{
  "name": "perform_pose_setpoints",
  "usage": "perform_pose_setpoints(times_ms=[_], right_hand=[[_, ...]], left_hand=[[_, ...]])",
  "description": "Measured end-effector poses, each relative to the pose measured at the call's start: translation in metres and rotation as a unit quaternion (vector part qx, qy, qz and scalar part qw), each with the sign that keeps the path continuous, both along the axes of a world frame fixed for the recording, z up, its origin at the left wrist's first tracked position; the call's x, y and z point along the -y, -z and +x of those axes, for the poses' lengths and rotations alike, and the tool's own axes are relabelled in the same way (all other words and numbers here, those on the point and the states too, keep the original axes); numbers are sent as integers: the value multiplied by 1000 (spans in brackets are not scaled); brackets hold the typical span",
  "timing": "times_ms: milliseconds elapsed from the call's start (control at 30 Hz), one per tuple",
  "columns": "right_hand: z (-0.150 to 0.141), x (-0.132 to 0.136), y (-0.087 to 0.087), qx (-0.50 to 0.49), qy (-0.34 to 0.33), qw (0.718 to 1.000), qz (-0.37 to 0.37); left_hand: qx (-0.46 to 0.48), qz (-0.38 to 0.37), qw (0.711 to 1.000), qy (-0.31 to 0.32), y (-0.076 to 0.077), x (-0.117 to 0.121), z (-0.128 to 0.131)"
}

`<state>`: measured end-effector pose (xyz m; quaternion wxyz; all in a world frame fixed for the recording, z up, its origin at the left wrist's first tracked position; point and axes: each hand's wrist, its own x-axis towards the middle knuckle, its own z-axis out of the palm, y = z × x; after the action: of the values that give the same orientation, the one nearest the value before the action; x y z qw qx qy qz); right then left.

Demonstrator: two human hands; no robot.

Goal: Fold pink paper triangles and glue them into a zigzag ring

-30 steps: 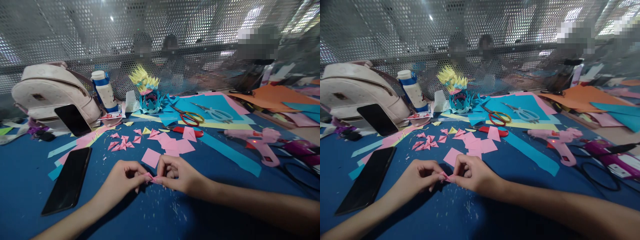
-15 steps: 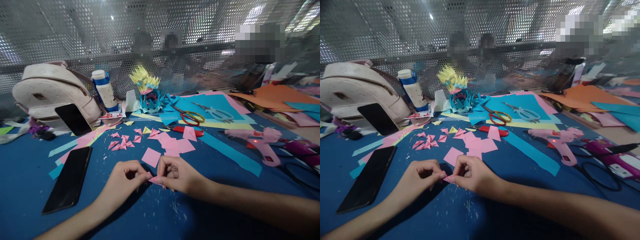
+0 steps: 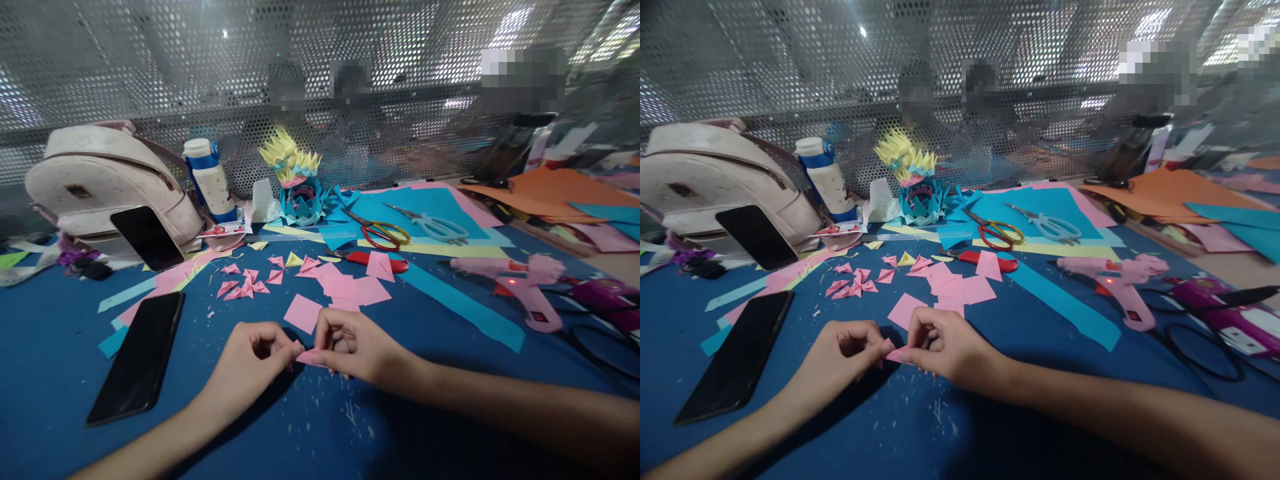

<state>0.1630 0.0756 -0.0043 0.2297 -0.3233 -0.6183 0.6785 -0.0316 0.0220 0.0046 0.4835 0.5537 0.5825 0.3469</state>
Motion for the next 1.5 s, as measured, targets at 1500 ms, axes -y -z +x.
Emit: perform_pose_setpoints(times_ms=[1500], right_hand=[[13,-5,2,23,-75,843,532]], left_hand=[[-281,516,799,127,17,19,-6]])
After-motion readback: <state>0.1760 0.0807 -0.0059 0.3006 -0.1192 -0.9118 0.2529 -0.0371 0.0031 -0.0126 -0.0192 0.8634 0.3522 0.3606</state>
